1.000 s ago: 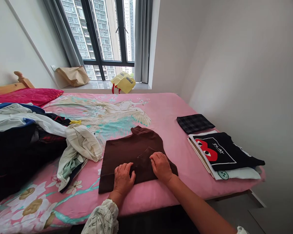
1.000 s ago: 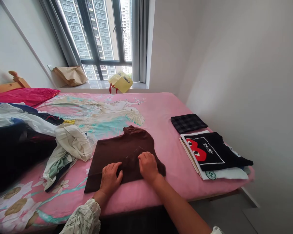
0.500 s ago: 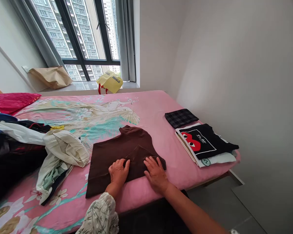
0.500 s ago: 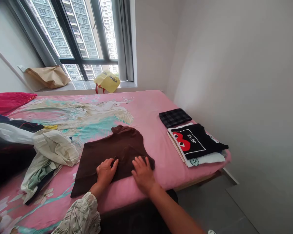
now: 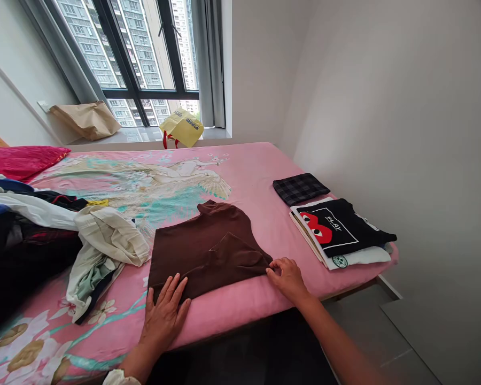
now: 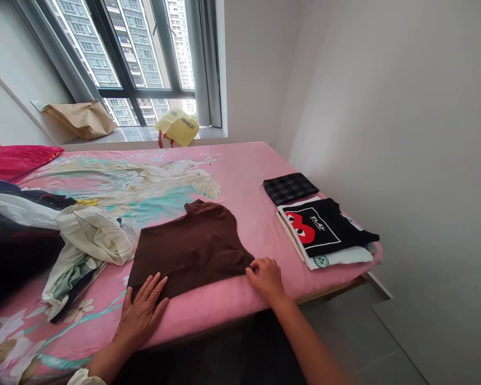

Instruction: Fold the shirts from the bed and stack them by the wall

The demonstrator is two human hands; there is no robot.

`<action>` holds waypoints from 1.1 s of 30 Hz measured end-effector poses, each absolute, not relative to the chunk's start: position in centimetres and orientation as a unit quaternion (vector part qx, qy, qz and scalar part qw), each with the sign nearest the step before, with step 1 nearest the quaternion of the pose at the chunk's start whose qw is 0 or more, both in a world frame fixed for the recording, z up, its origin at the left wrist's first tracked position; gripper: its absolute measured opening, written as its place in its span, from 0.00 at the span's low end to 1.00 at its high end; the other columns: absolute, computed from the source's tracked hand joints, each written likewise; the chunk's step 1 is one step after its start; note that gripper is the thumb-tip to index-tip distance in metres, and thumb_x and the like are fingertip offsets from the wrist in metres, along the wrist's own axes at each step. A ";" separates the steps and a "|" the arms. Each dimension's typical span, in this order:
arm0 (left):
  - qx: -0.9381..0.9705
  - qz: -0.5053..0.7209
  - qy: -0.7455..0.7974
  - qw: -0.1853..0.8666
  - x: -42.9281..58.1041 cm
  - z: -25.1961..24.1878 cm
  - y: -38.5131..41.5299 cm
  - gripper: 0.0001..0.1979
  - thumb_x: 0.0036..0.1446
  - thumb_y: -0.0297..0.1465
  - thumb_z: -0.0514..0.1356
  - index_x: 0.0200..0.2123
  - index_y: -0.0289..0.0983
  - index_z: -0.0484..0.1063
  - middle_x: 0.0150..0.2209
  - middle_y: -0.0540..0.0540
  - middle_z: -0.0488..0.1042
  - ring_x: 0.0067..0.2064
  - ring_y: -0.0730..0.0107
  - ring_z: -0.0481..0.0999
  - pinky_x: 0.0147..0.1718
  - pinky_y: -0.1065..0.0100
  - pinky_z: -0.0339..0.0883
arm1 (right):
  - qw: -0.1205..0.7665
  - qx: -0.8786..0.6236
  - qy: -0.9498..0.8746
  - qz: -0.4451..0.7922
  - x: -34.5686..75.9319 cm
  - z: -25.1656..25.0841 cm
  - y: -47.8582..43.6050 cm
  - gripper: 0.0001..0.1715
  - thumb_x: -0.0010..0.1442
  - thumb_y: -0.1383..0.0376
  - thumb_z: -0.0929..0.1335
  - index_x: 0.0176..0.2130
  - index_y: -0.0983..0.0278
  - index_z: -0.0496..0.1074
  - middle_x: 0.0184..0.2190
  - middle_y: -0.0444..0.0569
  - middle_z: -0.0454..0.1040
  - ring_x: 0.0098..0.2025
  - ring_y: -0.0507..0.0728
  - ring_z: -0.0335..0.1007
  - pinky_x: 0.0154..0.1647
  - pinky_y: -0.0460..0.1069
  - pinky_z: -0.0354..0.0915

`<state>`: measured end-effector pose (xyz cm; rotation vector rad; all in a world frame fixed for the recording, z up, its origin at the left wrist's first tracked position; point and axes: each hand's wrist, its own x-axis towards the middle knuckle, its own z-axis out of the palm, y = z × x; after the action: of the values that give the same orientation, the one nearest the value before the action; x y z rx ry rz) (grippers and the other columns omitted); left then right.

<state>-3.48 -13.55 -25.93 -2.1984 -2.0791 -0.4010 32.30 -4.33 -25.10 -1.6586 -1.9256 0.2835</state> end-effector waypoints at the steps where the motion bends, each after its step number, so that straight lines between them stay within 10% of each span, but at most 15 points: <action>1: -0.716 -0.124 -0.686 0.039 -3.6 -26.2 -14.1 0.25 0.59 0.39 0.50 0.60 0.45 0.59 0.64 0.45 0.57 0.64 0.57 0.54 0.62 0.45 0.32 | 0.297 -0.612 -0.725 0.109 32.2 -25.2 -4.1 0.04 0.53 0.63 0.67 0.29 0.60 0.72 0.30 0.48 0.73 0.36 0.58 0.66 0.39 0.52 0.60; 15: -0.691 -0.090 -0.710 -0.101 5.6 -18.9 0.0 0.25 0.56 0.45 0.51 0.53 0.40 0.65 0.54 0.38 0.69 0.56 0.54 0.66 0.54 0.53 0.53 | 0.302 -0.535 -0.770 0.175 33.9 -26.4 -3.8 0.19 0.42 0.73 0.63 0.36 0.62 0.72 0.32 0.47 0.72 0.37 0.57 0.67 0.43 0.52 0.63; 20: -0.683 -0.047 -0.720 -0.116 6.3 -18.9 2.0 0.19 0.51 0.45 0.57 0.39 0.37 0.72 0.39 0.37 0.76 0.45 0.50 0.74 0.46 0.51 0.57 | 0.312 -0.539 -0.756 0.202 33.8 -26.2 -3.3 0.15 0.45 0.72 0.63 0.34 0.61 0.72 0.30 0.46 0.72 0.36 0.56 0.67 0.42 0.51 0.63; 33: -0.705 -0.169 -0.688 -0.040 4.7 -20.6 0.3 0.15 0.59 0.40 0.53 0.45 0.40 0.69 0.42 0.45 0.74 0.41 0.63 0.74 0.39 0.65 0.63 | 0.288 -0.582 -0.732 0.207 33.4 -25.9 -3.1 0.06 0.51 0.68 0.62 0.28 0.63 0.69 0.27 0.46 0.71 0.34 0.55 0.66 0.39 0.49 0.60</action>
<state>4.66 0.35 -20.57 -2.2718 -2.2180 -0.5465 33.44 -3.09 -25.86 -1.5543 -1.9549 0.5535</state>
